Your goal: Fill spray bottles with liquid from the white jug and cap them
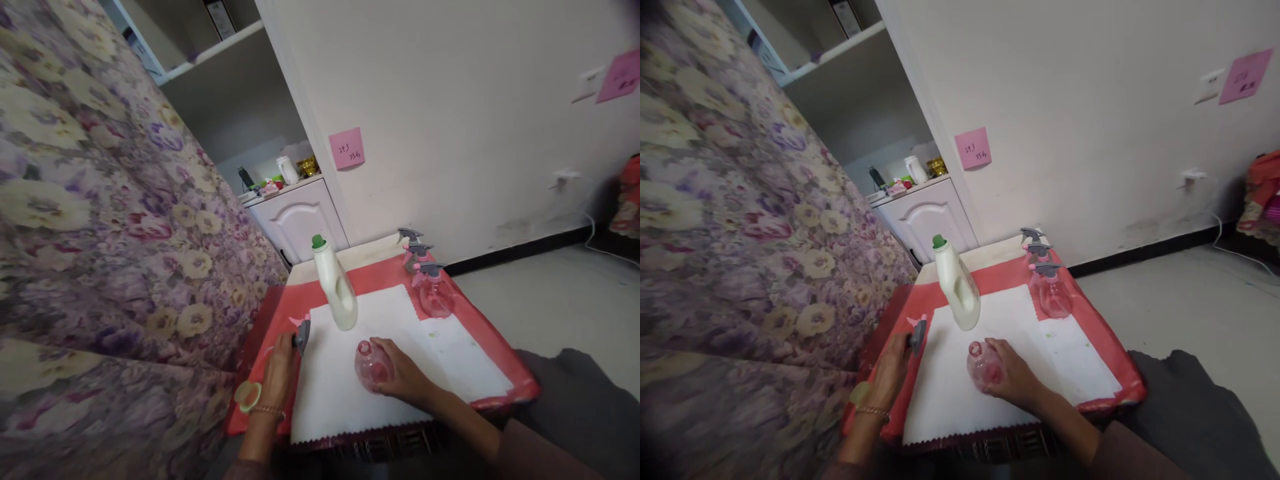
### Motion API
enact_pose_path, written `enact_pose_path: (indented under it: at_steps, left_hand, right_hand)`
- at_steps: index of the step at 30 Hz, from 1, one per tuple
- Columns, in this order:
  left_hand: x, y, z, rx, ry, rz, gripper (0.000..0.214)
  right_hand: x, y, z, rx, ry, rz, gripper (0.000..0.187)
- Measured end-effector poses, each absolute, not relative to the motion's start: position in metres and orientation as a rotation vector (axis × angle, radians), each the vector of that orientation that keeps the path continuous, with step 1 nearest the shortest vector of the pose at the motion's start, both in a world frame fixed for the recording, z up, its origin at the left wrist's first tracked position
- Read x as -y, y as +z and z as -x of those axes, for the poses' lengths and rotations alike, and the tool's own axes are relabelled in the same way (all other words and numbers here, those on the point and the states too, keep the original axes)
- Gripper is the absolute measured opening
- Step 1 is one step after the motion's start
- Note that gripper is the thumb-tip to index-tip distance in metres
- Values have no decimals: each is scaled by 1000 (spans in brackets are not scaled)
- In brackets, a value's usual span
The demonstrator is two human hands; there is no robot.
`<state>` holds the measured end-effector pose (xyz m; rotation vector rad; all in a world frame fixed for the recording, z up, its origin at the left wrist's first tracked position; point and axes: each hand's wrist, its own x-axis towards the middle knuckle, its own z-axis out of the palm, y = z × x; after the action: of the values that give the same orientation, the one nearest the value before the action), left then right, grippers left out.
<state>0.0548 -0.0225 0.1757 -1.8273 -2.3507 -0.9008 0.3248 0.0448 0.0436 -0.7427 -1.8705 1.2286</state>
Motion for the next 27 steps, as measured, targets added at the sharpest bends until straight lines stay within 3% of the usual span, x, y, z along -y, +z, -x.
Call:
enact_pose_path:
  at_steps: [3, 7, 12, 27]
  left_hand:
    - [29, 192, -74, 2302, -1095, 1870, 28]
    - [43, 219, -111, 2196, -1950, 1837, 31]
    - [59, 247, -159, 1949, -2548, 1654, 32]
    - [57, 236, -186, 2089, -2248, 1828, 29]
  right_hand:
    - [-45, 45, -325, 1870, 1226, 741, 87]
    - [-45, 47, -324, 1860, 1225, 745, 87]
    - [-46, 45, -323, 1857, 1227, 739, 88]
    - [-49, 41, -322, 1872, 1198, 726, 92]
